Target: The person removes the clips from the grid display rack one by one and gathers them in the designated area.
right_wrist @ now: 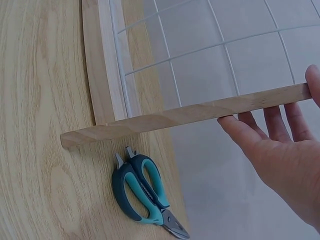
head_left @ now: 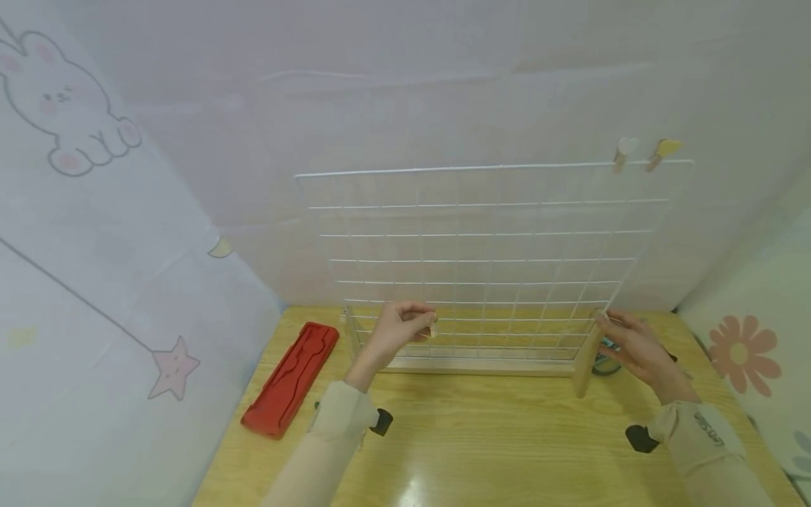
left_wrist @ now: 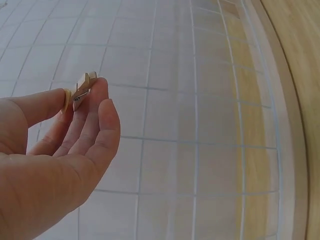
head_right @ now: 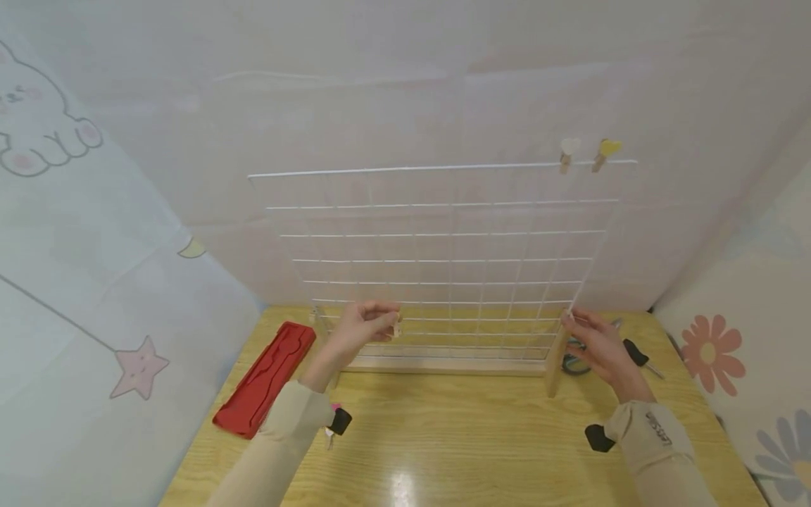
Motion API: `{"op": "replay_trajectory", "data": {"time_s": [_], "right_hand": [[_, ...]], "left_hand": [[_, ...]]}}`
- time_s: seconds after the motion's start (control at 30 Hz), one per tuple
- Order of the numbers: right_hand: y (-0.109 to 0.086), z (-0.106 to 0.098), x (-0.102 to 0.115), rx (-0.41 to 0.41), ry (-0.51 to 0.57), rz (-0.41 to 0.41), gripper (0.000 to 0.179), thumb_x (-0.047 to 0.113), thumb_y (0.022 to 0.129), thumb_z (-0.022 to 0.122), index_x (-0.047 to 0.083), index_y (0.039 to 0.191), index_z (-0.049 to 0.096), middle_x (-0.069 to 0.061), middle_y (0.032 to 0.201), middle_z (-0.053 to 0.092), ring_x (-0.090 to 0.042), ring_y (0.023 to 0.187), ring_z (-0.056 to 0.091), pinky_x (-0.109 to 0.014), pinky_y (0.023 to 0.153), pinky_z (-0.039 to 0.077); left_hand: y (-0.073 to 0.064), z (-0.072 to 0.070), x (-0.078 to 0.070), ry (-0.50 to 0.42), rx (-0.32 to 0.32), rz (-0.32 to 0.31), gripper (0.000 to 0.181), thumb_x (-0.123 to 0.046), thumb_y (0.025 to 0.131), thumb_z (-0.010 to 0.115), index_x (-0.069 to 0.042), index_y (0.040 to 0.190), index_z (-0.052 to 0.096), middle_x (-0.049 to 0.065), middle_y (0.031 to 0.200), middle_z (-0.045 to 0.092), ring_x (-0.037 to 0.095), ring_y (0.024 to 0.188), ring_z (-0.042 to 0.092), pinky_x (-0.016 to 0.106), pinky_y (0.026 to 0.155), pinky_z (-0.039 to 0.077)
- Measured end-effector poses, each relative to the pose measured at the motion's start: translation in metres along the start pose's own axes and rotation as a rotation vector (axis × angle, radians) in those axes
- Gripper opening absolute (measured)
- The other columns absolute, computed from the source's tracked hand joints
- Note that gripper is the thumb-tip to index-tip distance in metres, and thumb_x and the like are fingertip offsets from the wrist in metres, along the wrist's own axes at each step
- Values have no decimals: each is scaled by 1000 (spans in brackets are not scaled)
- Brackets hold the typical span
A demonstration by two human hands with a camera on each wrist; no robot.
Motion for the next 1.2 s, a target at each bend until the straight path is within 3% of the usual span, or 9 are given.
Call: {"op": "replay_trajectory", "data": {"time_s": [0.13,0.23,0.43,0.5,0.67,0.8,1.0,1.2], "right_hand": [[0,0,1,2,18,-17,81,31,103,44,-2,149,-14,-30,153,-14,-5,122,44,-21,88,49],[0,1,2,3,30,-20,80,29,103,44,-3,149,-13,-30,153,-15,7,108,46,-22,87,50],[0,1,2,3,31,-25,81,29,103,45,-4,149,-13,-30,152,-16,13,99,47,-21,86,50],[0,1,2,1,35,-29,81,29,103,45,-5,148,-13,-31,152,-14,14,96,48,-20,85,50],[1,0,1,-7,52,-37,81,27,103,46,-6,148,-13,-30,150,-8,11,98,51,-21,84,50],[1,0,1,0,50,-30,81,27,103,45,-5,148,-13,-30,152,-10,11,98,50,-22,85,50],[1,-1,1,11,41,-27,82,29,103,46,-4,148,-14,-31,152,-17,12,97,50,-22,86,50],[2,-2,0,-3,43,-21,82,29,102,46,-5,148,-13,-31,152,-16,11,97,50,-22,85,51]], "left_hand": [[-8,-4,22,-16,-4,-34,25,-11,94,63,6,112,64,12,98,70,17,76,66,41,77,57],[-14,-9,39,-32,-24,-67,26,-10,93,63,7,112,63,9,94,70,16,74,65,42,77,57],[-30,-23,68,-50,-76,-120,25,-8,93,62,9,111,62,8,93,70,18,74,65,44,76,56],[-35,-28,79,-39,-94,-132,26,-9,93,62,9,112,63,9,94,70,18,73,65,40,73,57],[-51,-40,100,-27,-139,-183,25,-11,93,63,6,112,64,9,94,70,18,74,65,37,71,57],[-66,-48,112,-26,-152,-207,26,-11,94,62,7,112,63,6,90,69,23,76,65,39,73,57],[-88,-61,135,-23,-180,-254,29,-12,94,62,8,115,61,6,90,69,23,76,64,26,62,52],[-107,-76,161,-21,-214,-300,34,-13,94,62,11,117,59,12,93,70,20,76,65,32,69,57]]}}
Point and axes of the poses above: each hand's wrist, its own y-axis towards the middle knuckle, its own z-axis out of the palm, x = y × z, the point moved 7 cm from there along y, towards the middle knuckle
